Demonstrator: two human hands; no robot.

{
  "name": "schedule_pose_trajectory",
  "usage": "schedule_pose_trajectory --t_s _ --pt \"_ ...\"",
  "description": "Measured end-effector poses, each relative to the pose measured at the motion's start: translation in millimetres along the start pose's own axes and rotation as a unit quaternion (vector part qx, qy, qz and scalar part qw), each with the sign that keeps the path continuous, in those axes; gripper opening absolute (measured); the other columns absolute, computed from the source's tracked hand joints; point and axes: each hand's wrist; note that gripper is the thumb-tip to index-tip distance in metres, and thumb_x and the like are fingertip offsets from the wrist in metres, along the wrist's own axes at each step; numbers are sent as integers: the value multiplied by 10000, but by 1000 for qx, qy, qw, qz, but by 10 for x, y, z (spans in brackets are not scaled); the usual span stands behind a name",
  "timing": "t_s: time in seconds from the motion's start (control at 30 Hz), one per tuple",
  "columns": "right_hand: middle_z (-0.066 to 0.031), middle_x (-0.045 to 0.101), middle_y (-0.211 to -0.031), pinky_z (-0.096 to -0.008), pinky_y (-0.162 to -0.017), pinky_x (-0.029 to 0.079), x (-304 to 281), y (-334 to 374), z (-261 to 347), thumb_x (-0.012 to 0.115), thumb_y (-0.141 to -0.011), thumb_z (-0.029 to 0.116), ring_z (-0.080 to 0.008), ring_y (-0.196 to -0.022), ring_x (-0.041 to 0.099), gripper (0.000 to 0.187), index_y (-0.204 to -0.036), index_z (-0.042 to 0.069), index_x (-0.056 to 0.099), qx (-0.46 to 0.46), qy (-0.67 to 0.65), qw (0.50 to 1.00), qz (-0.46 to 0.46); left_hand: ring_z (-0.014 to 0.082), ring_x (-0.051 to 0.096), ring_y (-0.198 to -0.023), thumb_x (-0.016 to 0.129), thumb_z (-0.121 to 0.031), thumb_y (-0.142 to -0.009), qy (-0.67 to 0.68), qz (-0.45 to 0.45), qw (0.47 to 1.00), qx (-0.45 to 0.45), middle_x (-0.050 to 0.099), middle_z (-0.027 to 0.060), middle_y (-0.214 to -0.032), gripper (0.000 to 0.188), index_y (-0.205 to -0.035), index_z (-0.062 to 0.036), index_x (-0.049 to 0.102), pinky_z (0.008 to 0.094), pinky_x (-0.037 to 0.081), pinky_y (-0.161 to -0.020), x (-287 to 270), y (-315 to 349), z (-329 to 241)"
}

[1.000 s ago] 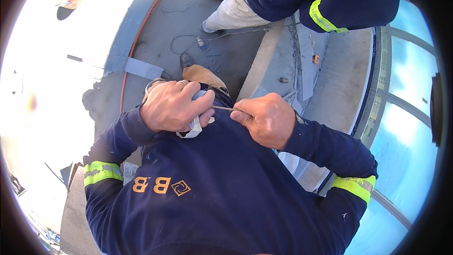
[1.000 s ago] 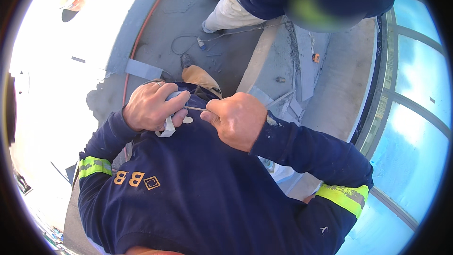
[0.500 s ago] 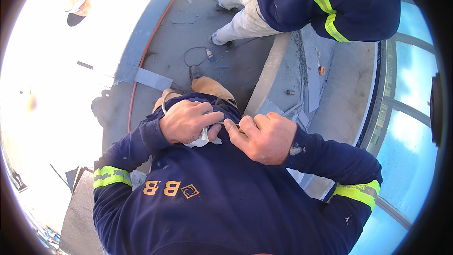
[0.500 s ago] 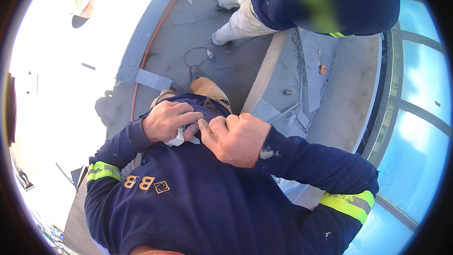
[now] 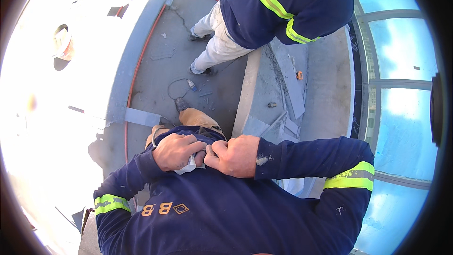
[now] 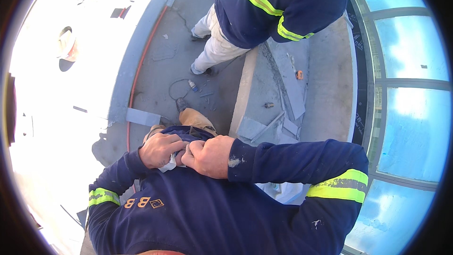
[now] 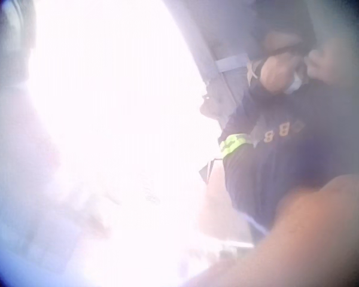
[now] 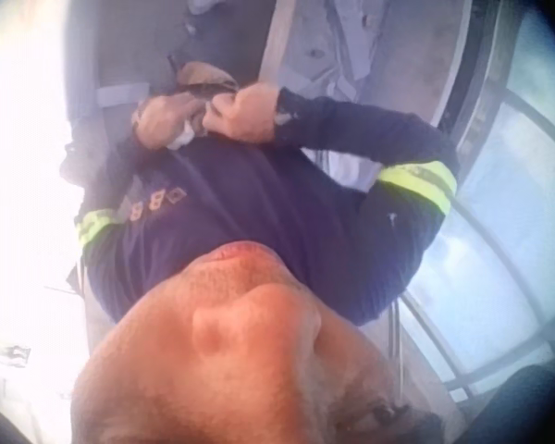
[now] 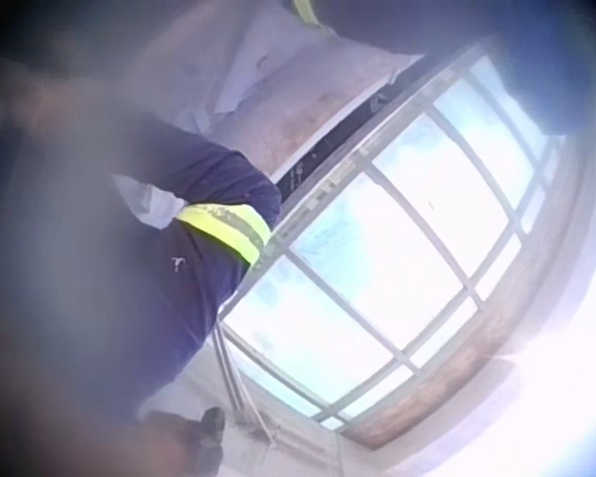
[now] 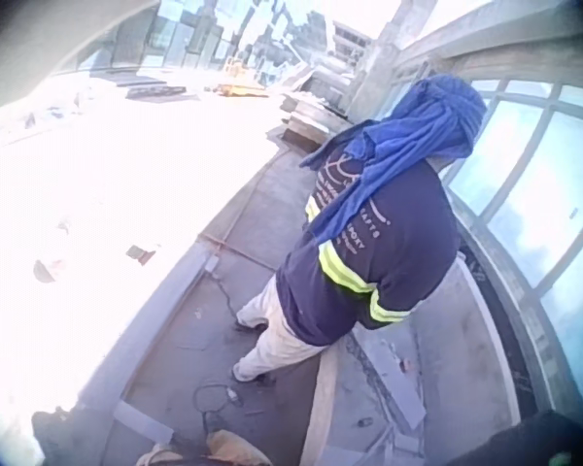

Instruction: The person assembles a blue electrical connector by hand, inserting wires into the terminals and tightening them with a screwdriver. The person then wraps the connector with white tape and continues to adjust the internal components.

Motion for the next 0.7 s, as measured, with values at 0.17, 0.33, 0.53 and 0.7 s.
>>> schedule_pose_trajectory --t_s 0.17,0.33,0.53,0.7 --pt "-257 652 -916 -437 -676 560 -169 -118 11 527 -926 83 -382 -748 690 227 -1122 -27 499 141 -293 937 130 272 623 -620 720 -189 -773 -57 3 998 16 591 86 -747 278 -1023 -91 647 385 509 -556 85 40 47" --pt "-243 668 -918 -485 -776 528 -25 -133 -49 697 -844 89 -425 -897 668 372 -1131 -10 482 190 -373 900 124 269 624 -594 741 -261 -793 -75 10 997 12 596 78 -736 246 -980 -120 664 384 509 -536 30 -19 -24" --pt "-250 676 -950 -484 -808 520 -12 -145 -141 723 -825 119 -422 -937 666 355 -1089 -1 519 174 -395 898 90 266 632 -577 726 -250 -822 -97 -10 995 13 606 72 -735 264 -1046 -122 669 387 517 -510 66 -21 -13" --pt "-235 673 -963 -473 -850 508 -41 -144 -172 725 -836 145 -411 -975 657 375 -1104 -1 508 165 -384 901 113 276 643 -609 726 -230 -817 -96 -13 995 21 611 78 -747 285 -1070 -117 660 395 527 -542 55 -53 -35"
Point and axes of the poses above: each hand's wrist, its own y-axis away from the middle knuckle, its own x-axis out of the palm, z = x × y
